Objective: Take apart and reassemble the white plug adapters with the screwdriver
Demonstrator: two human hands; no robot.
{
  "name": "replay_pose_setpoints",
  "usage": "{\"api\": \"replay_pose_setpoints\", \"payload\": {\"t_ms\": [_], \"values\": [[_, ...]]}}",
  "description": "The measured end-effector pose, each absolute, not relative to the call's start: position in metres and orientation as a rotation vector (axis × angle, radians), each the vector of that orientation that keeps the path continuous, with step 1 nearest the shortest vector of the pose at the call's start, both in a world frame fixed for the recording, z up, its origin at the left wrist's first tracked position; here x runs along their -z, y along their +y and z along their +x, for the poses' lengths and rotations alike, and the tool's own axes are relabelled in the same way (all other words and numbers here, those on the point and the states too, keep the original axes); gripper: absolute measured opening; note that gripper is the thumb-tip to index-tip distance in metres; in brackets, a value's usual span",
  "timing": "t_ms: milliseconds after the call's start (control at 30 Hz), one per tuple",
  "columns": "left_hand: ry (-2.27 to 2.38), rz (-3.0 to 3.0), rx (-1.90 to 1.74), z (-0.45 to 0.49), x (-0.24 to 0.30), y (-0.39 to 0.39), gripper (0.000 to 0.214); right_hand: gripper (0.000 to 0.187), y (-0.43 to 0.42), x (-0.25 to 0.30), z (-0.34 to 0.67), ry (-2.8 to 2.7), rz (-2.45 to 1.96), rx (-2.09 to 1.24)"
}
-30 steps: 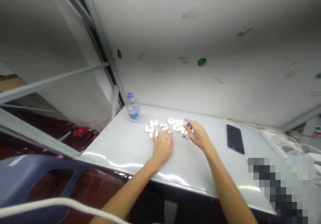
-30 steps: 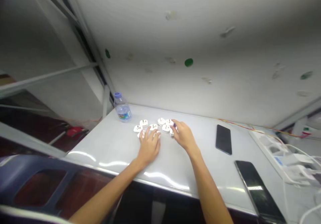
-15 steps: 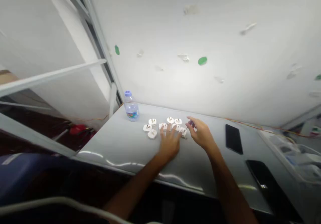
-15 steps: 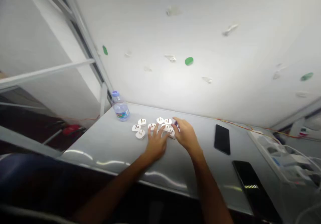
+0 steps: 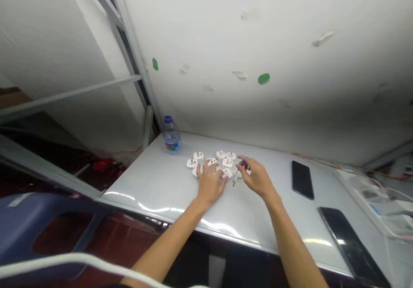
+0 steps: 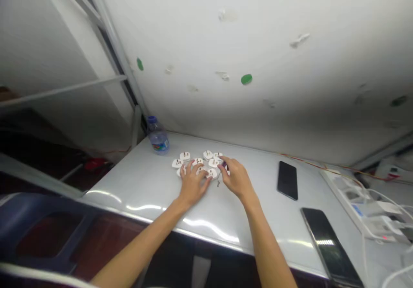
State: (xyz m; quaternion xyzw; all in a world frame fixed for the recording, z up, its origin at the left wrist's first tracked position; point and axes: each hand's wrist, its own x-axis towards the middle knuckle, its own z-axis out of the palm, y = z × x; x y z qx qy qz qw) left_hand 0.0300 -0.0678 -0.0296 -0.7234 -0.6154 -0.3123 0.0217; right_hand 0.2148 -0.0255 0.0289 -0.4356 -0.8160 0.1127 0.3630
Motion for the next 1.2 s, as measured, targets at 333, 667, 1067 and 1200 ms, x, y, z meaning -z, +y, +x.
{"api": "replay_pose_setpoints", "payload": {"t_ms": [333, 667, 1067, 1200], "values": [[-1.957, -2.328, 1.019, 0.0285, 0.0334, -0.0655, 0.025, 0.029, -0.027, -0.028, 0.2199, -2.149, -1.19, -0.303], [-1.966, -2.344, 1.014, 0.0287, 0.0313, -0.0666, 0.028, 0.03, -0.0202, -0.024, 0.2236, -2.128, -1.179, -0.223], [-1.97, -2.328, 0.998, 0.029, 0.0307, -0.0666, 0.028, 0.03, -0.0235, -0.028, 0.2214, -2.117, -1.177, -0.23], [-1.968, -2.334, 1.002, 0.0292, 0.032, -0.0667, 0.027, 0.03, -0.023, -0.0309, 0.2219, -2.097, -1.159, -0.223]]}}
